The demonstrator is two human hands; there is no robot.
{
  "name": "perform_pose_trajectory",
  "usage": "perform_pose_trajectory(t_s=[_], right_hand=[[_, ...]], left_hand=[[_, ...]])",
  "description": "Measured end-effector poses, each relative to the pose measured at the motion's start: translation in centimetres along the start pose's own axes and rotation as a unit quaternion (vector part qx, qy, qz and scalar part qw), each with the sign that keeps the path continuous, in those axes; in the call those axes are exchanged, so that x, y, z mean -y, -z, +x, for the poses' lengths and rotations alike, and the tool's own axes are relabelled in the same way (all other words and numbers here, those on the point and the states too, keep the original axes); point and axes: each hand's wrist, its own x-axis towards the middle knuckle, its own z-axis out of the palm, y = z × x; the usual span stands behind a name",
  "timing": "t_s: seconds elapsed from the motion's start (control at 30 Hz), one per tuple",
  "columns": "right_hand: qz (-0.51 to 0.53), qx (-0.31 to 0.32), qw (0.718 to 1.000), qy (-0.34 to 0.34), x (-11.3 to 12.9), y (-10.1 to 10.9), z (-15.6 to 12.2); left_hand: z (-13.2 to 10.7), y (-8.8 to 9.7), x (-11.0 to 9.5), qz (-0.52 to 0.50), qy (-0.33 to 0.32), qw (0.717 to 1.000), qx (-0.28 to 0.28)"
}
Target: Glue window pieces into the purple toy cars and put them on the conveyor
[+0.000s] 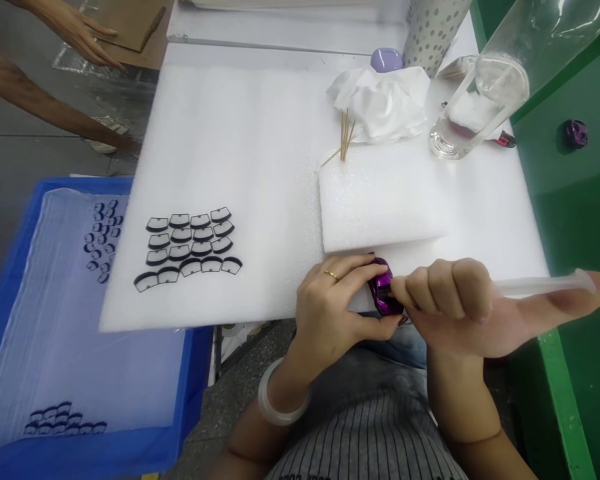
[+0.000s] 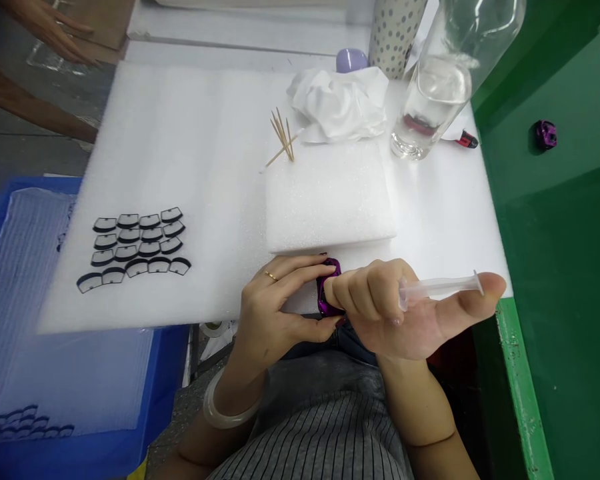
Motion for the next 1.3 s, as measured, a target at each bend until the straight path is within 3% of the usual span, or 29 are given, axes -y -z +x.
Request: perform_pose_trajectory(t_s=[0.37,0.47,0.57,0.67,0.73,0.8,0.87,0.93,1.07,1.3], right_hand=[[-0.053,-0.039,0.998,0.011,-0.3,-0.2,-0.3],[-0.136,-0.042,0.99,0.012,0.4,-1.0,-0.7],[-0.331,-0.02,0.94,0.076,1.3,-1.0,-1.7],[-0.491,-0.117,0.857,0.104,1.7,0.5,-2.4],[-0.513,-0.155,0.842,0.065,1.5,1.4,-2.4],[-0.433,-0.105,0.893,0.061,1.1,1.7,-2.1],[-0.265,-0.047,0.959,0.089,0.9,1.2,-1.6],[-0.089,-0.017,0.99,0.104,0.6,0.4,-1.1],[0.045,-0.027,0.997,0.05,0.0,-0.3,-0.3],[0.036,-0.026,0.999,0.017,-0.5,0.7,-0.4]], left_hand=[[-0.1,0.0,0.2,0.0,-0.003,1.0,0.001],[-0.1,0.0,0.2,0.002,-0.003,1.0,0.003],[-0.1,0.0,0.2,0.001,-0.008,1.0,0.001],[0.0,-0.1,0.2,-0.001,-0.009,1.0,-0.006],[0.0,-0.2,0.1,0.001,-0.007,1.0,-0.009],[0.1,-0.2,0.1,0.003,-0.003,1.0,-0.01],[0.1,-0.2,0.0,0.003,-0.003,1.0,-0.01],[0.1,-0.1,0.0,0.001,-0.003,1.0,-0.01],[0.0,-0.1,0.1,0.004,0.005,1.0,0.002],[0.0,-0.1,0.1,0.003,0.006,1.0,0.003]])
